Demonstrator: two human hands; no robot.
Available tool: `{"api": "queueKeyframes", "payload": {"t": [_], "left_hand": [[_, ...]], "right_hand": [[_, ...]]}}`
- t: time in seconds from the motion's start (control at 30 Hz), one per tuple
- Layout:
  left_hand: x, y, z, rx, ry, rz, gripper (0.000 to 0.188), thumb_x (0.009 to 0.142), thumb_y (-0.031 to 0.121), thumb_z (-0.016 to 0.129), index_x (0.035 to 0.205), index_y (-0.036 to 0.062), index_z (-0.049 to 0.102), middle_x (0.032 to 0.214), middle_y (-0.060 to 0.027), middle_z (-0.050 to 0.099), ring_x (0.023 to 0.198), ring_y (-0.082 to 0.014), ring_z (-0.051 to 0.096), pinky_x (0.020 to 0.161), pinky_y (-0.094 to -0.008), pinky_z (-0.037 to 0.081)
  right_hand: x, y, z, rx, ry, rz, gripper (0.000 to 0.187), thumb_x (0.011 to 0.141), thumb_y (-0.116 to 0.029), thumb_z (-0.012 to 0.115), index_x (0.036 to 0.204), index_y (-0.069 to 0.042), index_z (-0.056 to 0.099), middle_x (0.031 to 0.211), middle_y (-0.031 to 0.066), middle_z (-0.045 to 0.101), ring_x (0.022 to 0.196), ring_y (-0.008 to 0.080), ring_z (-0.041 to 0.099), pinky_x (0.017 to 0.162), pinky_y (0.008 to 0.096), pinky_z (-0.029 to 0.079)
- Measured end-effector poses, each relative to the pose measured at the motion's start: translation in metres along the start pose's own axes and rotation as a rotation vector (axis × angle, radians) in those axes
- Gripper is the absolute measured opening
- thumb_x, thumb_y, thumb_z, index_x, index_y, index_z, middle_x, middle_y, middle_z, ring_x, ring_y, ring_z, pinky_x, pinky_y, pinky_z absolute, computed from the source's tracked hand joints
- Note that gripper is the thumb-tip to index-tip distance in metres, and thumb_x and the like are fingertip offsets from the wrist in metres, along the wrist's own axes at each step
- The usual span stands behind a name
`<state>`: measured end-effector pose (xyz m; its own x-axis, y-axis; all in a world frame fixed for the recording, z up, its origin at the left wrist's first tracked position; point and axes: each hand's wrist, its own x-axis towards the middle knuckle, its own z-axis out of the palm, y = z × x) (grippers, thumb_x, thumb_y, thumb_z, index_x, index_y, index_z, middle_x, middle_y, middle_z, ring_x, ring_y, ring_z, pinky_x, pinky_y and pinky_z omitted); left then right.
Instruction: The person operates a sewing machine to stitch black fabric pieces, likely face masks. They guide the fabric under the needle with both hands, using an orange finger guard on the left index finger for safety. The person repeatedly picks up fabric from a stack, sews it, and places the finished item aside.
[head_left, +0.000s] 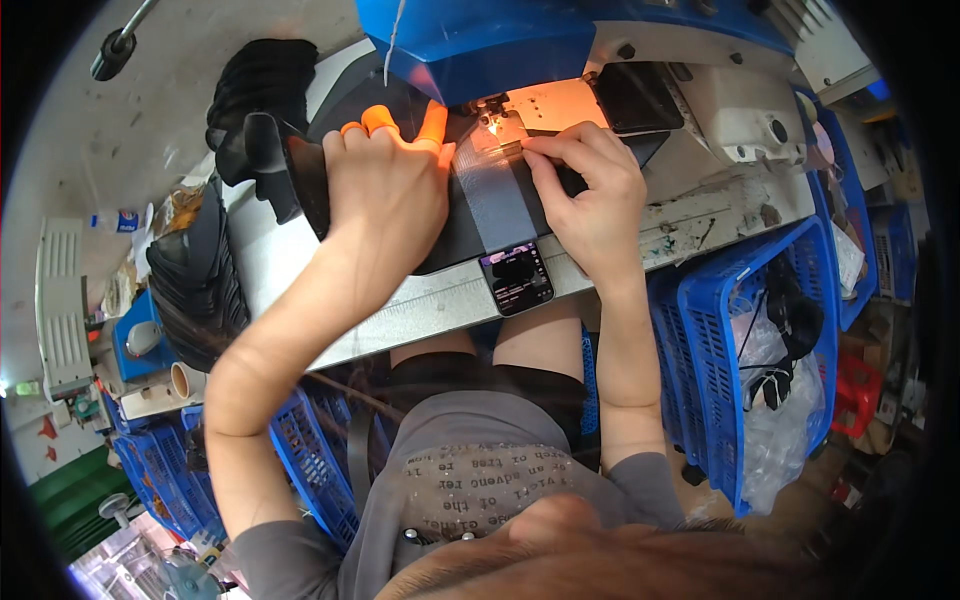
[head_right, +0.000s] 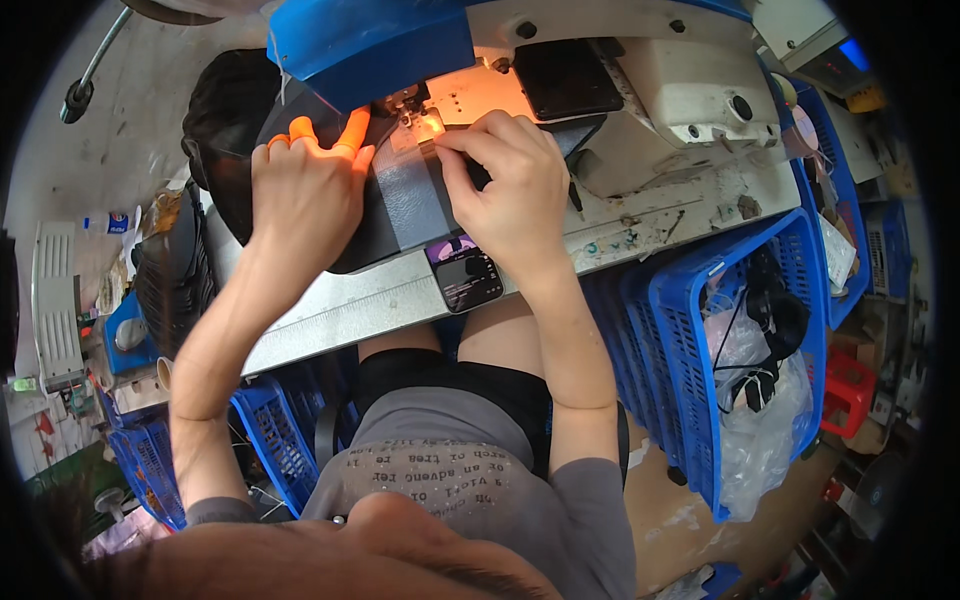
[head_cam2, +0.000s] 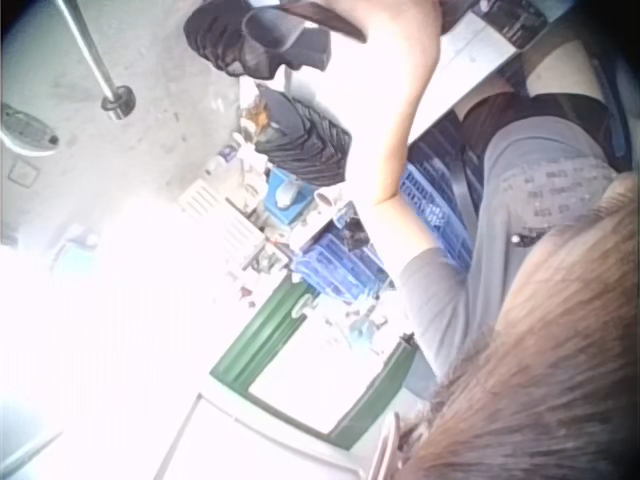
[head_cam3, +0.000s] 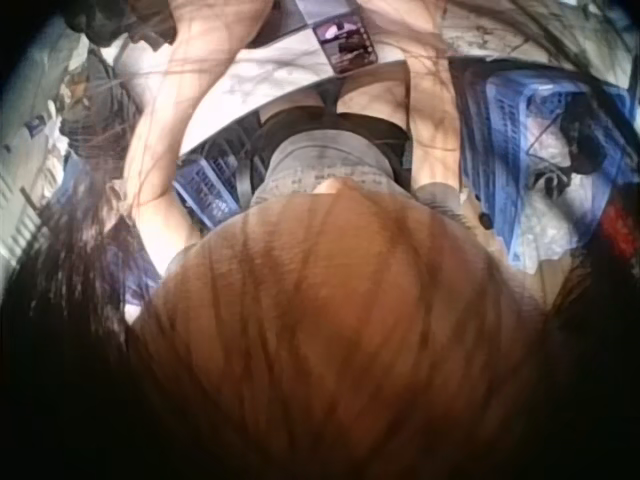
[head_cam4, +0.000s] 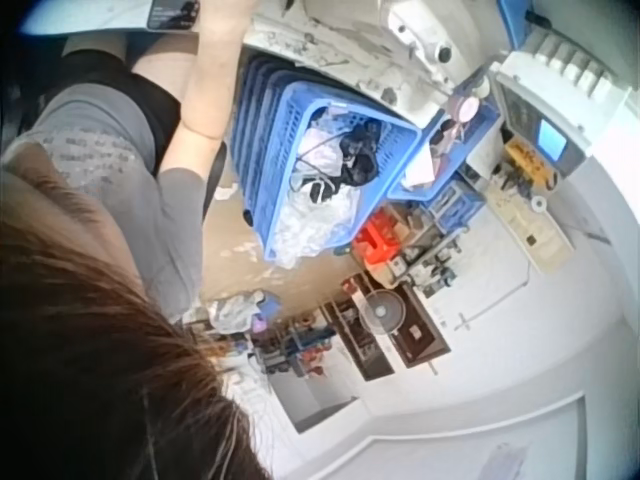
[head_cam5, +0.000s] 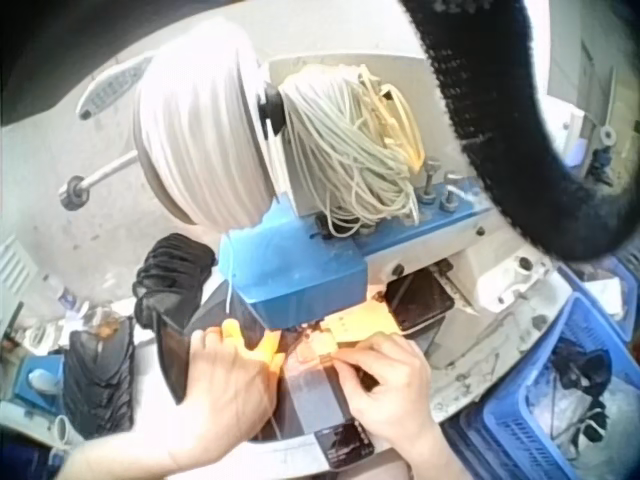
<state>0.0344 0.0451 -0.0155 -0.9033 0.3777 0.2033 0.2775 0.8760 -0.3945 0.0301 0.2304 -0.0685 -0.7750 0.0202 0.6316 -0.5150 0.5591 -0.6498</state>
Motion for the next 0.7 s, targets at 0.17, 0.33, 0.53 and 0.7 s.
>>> {"api": "queueKeyframes", "payload": {"t": [0.17,0.33,0.53,0.7], "left_hand": [[0.001,0.023,0.000,0.039,-0.002,-0.133,0.033,0.095,0.031,0.055,0.121,0.0166,0.068,0.076,-0.0130,0.062,0.067,-0.0281,0.060,0.066,-0.0403,0.041],[0.010,0.025,0.012,0.046,0.073,-0.195,0.032,0.095,0.034,0.056,0.118,0.0154,0.069,0.077,-0.0135,0.062,0.071,-0.0294,0.060,0.067,-0.0411,0.041],[-0.020,0.002,0.008,-0.072,0.106,-0.235,0.035,0.093,0.037,0.060,0.110,0.0089,0.071,0.085,-0.0211,0.064,0.075,-0.0337,0.061,0.075,-0.0439,0.040],[-0.059,-0.009,-0.001,-0.255,0.142,-0.189,0.044,0.091,0.037,0.065,0.123,0.0068,0.067,0.102,-0.0306,0.062,0.089,-0.0387,0.060,0.083,-0.0457,0.038]], "right_hand": [[-0.001,0.000,-0.001,0.000,0.009,-0.003,0.006,0.075,-0.008,0.075,0.081,-0.007,0.074,0.074,0.0032,0.061,0.071,0.0227,0.060,0.069,0.0344,0.047],[0.000,-0.002,-0.003,0.015,-0.013,0.016,0.006,0.076,-0.008,0.074,0.082,-0.007,0.074,0.074,0.0037,0.062,0.072,0.0234,0.060,0.069,0.0349,0.047],[0.000,-0.003,-0.002,0.018,-0.023,0.011,0.006,0.077,-0.008,0.073,0.083,-0.007,0.074,0.075,0.0046,0.063,0.074,0.0241,0.061,0.070,0.0356,0.047],[0.000,-0.003,-0.004,0.005,-0.027,0.038,0.005,0.077,-0.007,0.073,0.082,-0.006,0.074,0.078,0.0053,0.064,0.076,0.0248,0.062,0.070,0.0356,0.048]]}}
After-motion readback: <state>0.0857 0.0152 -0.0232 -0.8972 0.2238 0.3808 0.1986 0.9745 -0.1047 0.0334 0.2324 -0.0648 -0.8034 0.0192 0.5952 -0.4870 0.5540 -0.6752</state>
